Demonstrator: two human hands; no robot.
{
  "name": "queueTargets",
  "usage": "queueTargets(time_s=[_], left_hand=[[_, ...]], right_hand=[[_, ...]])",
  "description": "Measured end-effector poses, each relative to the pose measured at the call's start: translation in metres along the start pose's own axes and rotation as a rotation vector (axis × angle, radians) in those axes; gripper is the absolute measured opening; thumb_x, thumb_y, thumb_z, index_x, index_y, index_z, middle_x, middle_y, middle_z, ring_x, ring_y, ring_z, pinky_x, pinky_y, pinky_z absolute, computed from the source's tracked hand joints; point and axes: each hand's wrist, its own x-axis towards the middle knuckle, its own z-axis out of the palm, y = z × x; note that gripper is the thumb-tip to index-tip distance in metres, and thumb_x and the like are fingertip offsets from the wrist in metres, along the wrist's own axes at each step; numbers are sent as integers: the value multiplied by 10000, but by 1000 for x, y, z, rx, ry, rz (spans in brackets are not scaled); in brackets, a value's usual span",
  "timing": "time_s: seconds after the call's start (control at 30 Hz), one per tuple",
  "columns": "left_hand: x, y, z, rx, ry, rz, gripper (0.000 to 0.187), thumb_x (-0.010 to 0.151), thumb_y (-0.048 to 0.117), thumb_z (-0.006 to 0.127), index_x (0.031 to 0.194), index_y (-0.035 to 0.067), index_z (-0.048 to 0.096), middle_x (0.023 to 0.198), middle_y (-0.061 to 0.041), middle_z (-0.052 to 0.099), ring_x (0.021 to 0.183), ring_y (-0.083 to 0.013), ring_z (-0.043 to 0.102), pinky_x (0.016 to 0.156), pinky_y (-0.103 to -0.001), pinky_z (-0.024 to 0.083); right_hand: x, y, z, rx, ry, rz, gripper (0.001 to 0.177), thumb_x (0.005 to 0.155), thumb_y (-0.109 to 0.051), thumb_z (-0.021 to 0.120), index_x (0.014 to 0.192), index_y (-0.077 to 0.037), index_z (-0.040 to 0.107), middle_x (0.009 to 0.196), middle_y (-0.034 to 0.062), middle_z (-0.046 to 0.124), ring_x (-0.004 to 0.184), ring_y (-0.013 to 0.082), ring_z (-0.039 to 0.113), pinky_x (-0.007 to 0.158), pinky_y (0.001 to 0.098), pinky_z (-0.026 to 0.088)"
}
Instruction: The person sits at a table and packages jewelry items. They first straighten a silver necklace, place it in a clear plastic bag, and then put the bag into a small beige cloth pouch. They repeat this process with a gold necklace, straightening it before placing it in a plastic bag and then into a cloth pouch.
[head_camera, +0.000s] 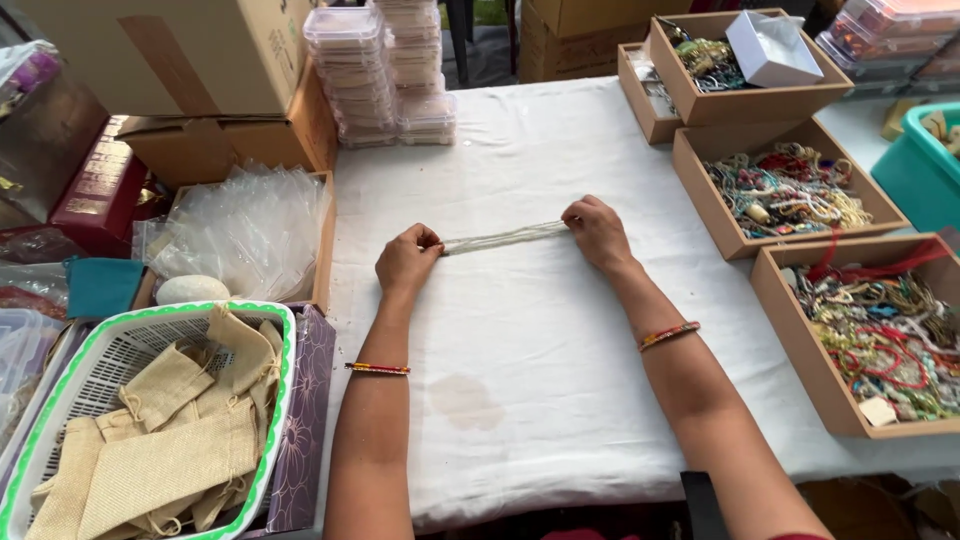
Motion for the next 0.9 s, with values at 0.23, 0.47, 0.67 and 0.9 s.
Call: queueTargets(time_s=[0.23,0.47,0.67,0.9], left_hand=[[-3,-1,-6,-15,56,128,77,878,300,769,909,230,758,903,93,776,761,-117,707,636,-322,541],[1,-14,-3,-22,76,135,170,886,272,745,1051,234,730,969,68,766,855,-147,718,723,-343,564],[-2,-16,-3,-26,59,133,220,915,235,700,1135,234,701,999,58,747,903,-147,703,754,-352,567],[-1,-19,7,8,108,112,121,956,238,675,1035,222,764,1058,50,735,908,-165,710,797,-360,581]], right_hand=[[-5,-35,54,-267,141,-403,356,1046,-273,577,1316,-46,620,1413,137,607,1341,270,525,1163,428,375],[-19,-111,119,-347,-433,-493,881,980,-709,215,1622,-115,106,1691,121,96,1564,261,49,1265,456,41],[-2,-59,81,-472,-506,-251,863,949,-737,170,1627,-213,64,1706,41,15,1563,221,-4,1258,460,-10],[-5,27,-9,-560,-410,75,796,969,-713,130,1621,-262,61,1712,9,-20,1557,187,-36,1250,535,-42]])
